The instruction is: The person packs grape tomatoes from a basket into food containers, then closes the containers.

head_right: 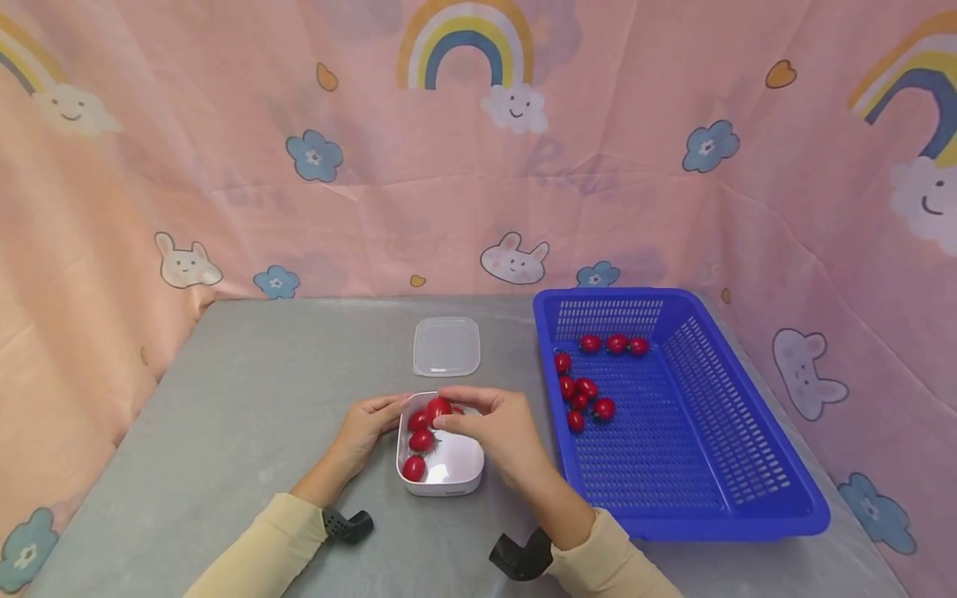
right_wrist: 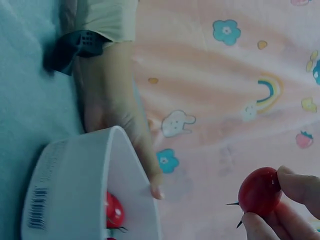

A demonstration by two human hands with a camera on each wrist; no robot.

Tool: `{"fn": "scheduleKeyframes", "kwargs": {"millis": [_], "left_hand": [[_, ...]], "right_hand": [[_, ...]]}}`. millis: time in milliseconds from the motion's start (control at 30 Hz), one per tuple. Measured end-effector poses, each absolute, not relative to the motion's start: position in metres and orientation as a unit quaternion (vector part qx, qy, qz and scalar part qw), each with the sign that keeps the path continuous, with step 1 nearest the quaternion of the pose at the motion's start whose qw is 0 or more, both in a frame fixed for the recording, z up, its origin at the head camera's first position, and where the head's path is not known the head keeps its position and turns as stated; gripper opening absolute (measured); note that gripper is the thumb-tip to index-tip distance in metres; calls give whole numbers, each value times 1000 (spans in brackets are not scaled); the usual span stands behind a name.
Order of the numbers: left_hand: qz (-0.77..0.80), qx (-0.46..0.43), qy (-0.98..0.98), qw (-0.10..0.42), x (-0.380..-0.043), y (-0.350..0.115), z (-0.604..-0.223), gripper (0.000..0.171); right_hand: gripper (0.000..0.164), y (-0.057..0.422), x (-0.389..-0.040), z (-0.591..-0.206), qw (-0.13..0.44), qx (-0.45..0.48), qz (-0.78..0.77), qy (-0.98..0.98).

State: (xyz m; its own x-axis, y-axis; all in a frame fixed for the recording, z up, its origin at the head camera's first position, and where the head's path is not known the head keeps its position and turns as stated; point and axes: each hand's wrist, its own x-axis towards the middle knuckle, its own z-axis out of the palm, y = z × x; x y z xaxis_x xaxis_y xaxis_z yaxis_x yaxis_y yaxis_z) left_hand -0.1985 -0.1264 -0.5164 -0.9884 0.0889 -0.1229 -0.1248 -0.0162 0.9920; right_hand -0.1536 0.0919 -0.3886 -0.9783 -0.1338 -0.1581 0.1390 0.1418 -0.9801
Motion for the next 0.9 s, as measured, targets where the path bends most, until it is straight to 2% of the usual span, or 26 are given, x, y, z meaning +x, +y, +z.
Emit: {"fn": "scheduleKeyframes", "kwargs": {"millis": [500, 900], "left_hand": [[722, -11, 688, 77, -200, -126, -520, 30], [718, -19, 693, 69, -199, -126, -519, 31]], "right_hand": [[29, 69, -173, -445, 71, 37, -627, 775], [30, 58, -182, -454, 30, 4, -545, 838]]}}
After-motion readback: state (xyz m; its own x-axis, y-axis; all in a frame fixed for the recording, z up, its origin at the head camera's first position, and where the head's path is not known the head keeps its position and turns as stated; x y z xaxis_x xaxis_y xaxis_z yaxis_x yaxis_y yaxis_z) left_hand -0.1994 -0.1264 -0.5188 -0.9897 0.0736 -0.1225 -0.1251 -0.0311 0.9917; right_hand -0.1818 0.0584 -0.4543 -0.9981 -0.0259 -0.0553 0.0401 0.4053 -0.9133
